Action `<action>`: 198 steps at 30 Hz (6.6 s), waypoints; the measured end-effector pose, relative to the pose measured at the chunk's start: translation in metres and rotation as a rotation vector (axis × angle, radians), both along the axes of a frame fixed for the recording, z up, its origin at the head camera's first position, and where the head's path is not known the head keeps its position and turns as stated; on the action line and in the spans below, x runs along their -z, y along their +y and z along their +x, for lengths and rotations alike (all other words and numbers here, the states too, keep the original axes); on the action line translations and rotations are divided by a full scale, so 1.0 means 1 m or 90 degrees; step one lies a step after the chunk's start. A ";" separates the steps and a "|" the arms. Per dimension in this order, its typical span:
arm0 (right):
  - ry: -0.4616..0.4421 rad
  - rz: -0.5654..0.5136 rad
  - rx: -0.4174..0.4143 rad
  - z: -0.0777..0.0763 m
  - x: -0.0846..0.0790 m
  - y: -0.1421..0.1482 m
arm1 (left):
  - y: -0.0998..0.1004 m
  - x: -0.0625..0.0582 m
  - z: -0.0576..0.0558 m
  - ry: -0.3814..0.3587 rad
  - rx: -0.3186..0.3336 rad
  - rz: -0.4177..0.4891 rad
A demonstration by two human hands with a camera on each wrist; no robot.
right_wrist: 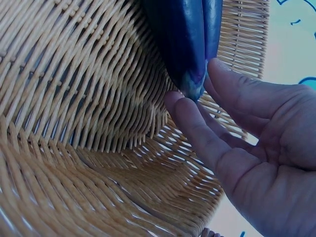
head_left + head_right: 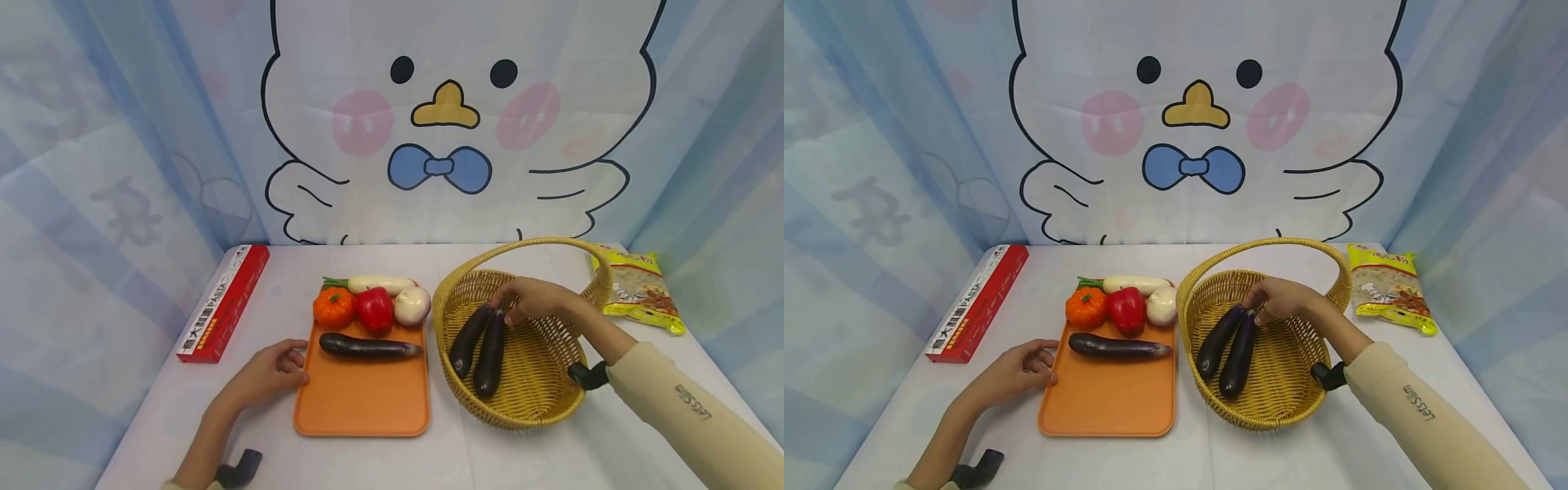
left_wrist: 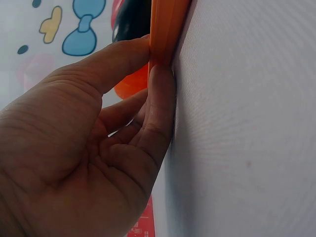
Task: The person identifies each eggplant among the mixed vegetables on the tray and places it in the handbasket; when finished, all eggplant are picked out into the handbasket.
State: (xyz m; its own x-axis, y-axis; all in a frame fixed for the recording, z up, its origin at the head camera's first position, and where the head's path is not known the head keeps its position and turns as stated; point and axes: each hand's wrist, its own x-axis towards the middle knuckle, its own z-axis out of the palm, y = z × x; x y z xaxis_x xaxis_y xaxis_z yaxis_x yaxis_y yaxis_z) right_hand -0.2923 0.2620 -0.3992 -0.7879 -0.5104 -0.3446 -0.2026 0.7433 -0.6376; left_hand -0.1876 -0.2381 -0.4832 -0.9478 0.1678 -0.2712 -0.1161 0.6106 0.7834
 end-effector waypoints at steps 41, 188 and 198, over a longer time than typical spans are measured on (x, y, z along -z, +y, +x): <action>0.259 -0.297 0.074 0.187 -0.001 -0.133 | 0.001 -0.003 -0.002 0.006 0.014 -0.013; 0.109 -0.373 0.056 0.135 -0.030 -0.097 | -0.001 -0.005 0.002 -0.006 0.007 0.014; 0.101 -0.268 0.008 0.115 -0.044 -0.059 | 0.000 -0.004 0.001 -0.005 0.005 0.014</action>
State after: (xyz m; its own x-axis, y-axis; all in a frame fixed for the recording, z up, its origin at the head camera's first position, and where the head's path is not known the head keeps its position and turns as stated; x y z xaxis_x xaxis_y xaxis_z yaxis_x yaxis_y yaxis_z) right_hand -0.1772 0.2032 -0.3556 -0.8215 -0.5699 0.0169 -0.3146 0.4285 -0.8470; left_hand -0.1866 -0.2382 -0.4789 -0.9444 0.1816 -0.2740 -0.1169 0.5936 0.7962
